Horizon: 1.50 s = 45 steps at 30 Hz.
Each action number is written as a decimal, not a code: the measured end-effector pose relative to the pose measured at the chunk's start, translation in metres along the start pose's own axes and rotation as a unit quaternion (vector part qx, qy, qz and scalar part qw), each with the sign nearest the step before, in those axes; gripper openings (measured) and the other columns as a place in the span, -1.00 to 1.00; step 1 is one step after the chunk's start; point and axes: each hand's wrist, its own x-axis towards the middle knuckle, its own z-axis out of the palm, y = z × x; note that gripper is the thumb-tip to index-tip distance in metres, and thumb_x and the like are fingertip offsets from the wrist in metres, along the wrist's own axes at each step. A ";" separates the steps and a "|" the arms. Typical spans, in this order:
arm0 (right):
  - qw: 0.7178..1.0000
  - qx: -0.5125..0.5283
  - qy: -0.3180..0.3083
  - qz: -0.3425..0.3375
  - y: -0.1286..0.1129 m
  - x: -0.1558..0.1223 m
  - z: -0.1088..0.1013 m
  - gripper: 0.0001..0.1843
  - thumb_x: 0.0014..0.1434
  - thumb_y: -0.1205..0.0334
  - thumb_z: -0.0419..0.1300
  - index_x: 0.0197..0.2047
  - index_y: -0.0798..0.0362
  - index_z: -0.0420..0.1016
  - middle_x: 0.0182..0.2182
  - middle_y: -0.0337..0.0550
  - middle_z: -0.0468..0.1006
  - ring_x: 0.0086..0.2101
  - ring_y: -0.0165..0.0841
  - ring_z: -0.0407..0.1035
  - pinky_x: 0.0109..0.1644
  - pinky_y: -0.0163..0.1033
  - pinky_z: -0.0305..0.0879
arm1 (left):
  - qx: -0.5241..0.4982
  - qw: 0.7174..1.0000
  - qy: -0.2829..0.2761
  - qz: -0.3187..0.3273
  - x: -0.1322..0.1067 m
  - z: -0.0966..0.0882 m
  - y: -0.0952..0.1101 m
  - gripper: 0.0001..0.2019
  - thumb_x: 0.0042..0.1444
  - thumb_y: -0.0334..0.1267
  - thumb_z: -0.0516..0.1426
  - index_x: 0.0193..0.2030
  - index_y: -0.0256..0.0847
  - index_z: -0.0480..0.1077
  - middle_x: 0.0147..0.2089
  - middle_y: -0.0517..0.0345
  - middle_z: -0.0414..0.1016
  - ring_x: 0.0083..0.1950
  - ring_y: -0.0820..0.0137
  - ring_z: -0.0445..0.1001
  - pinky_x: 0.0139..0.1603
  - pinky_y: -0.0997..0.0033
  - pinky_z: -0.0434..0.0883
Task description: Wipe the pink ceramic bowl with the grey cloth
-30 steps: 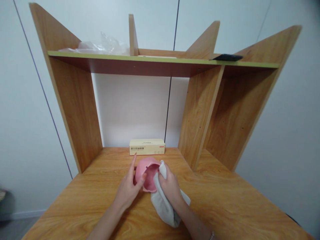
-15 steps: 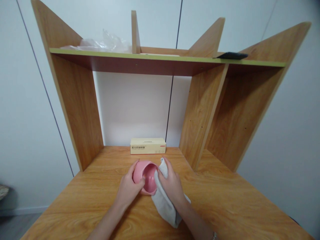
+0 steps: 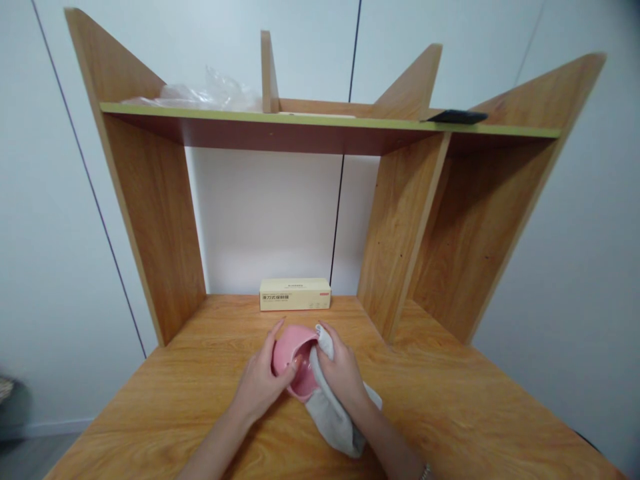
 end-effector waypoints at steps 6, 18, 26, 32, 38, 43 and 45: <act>0.994 0.091 0.033 0.053 0.006 0.003 0.005 -0.66 0.03 0.24 -0.05 -0.14 0.14 0.37 -0.22 -0.03 0.51 -0.19 -0.25 0.37 -0.07 -0.20 0.23 | -0.033 0.999 -0.004 -0.023 -0.003 0.011 0.001 -0.24 0.00 -0.05 0.09 0.27 -0.20 -0.19 0.12 -0.08 0.26 0.04 0.16 0.32 0.00 0.19 0.26; 0.996 -0.076 -0.012 0.037 -0.013 -0.001 -0.005 -0.49 0.00 0.28 0.07 0.07 -0.01 0.20 -0.22 -0.12 0.51 -0.22 -0.25 0.39 -0.18 -0.26 0.23 | 0.007 0.999 0.039 -0.028 -0.002 0.001 0.004 -0.42 -0.14 -0.27 0.10 0.12 -0.14 0.18 0.01 0.08 0.40 -0.11 0.21 0.41 -0.05 0.28 0.29; 0.993 -0.117 -0.008 0.003 -0.015 0.001 -0.013 -0.61 0.06 0.19 0.03 0.01 -0.02 0.22 -0.32 -0.15 0.52 -0.28 -0.25 0.41 -0.25 -0.27 0.21 | -0.075 0.994 0.072 -0.041 0.005 0.009 -0.010 -0.53 -0.11 -0.30 0.05 0.03 -0.26 0.29 -0.01 0.02 0.41 0.00 0.23 0.36 0.02 0.30 0.25; 0.993 -0.109 0.027 0.044 0.013 0.017 -0.021 -0.60 0.01 0.16 0.07 -0.07 0.08 0.17 -0.16 -0.03 0.40 -0.13 -0.25 0.31 -0.12 -0.21 0.19 | -0.187 0.953 0.168 -0.167 0.018 0.003 -0.032 -0.64 -0.13 -0.12 0.06 -0.24 -0.32 0.40 -0.34 0.04 0.51 -0.30 0.25 0.45 -0.26 0.32 0.36; 0.986 -0.144 -0.037 0.081 0.031 0.018 -0.040 -0.93 0.02 0.25 0.02 -0.42 0.05 0.26 -0.47 -0.13 0.45 -0.37 -0.26 0.37 -0.28 -0.22 0.21 | -0.230 0.929 0.197 -0.211 0.017 -0.001 -0.040 -0.60 -0.11 0.06 0.01 -0.36 -0.28 0.36 -0.60 0.25 0.34 -0.62 0.44 0.29 -0.64 0.52 0.18; 0.980 -0.130 -0.115 0.100 0.009 -0.003 -0.021 -0.90 -0.02 0.28 0.06 -0.54 0.03 0.25 -0.69 -0.30 0.38 -0.60 -0.37 0.32 -0.51 -0.33 0.17 | -0.267 0.915 0.198 -0.227 0.016 0.001 -0.040 -0.62 -0.14 0.08 0.04 -0.45 -0.26 0.32 -0.67 0.36 0.21 -0.69 0.54 0.15 -0.69 0.58 0.06; 0.979 -0.120 -0.138 0.092 -0.006 -0.007 -0.012 -0.85 0.01 0.21 0.07 -0.55 0.04 0.28 -0.71 -0.29 0.40 -0.60 -0.36 0.34 -0.51 -0.33 0.19 | -0.278 0.912 0.197 -0.228 0.016 0.002 -0.040 -0.63 -0.15 0.07 0.05 -0.48 -0.26 0.30 -0.68 0.37 0.19 -0.70 0.55 0.13 -0.69 0.58 0.06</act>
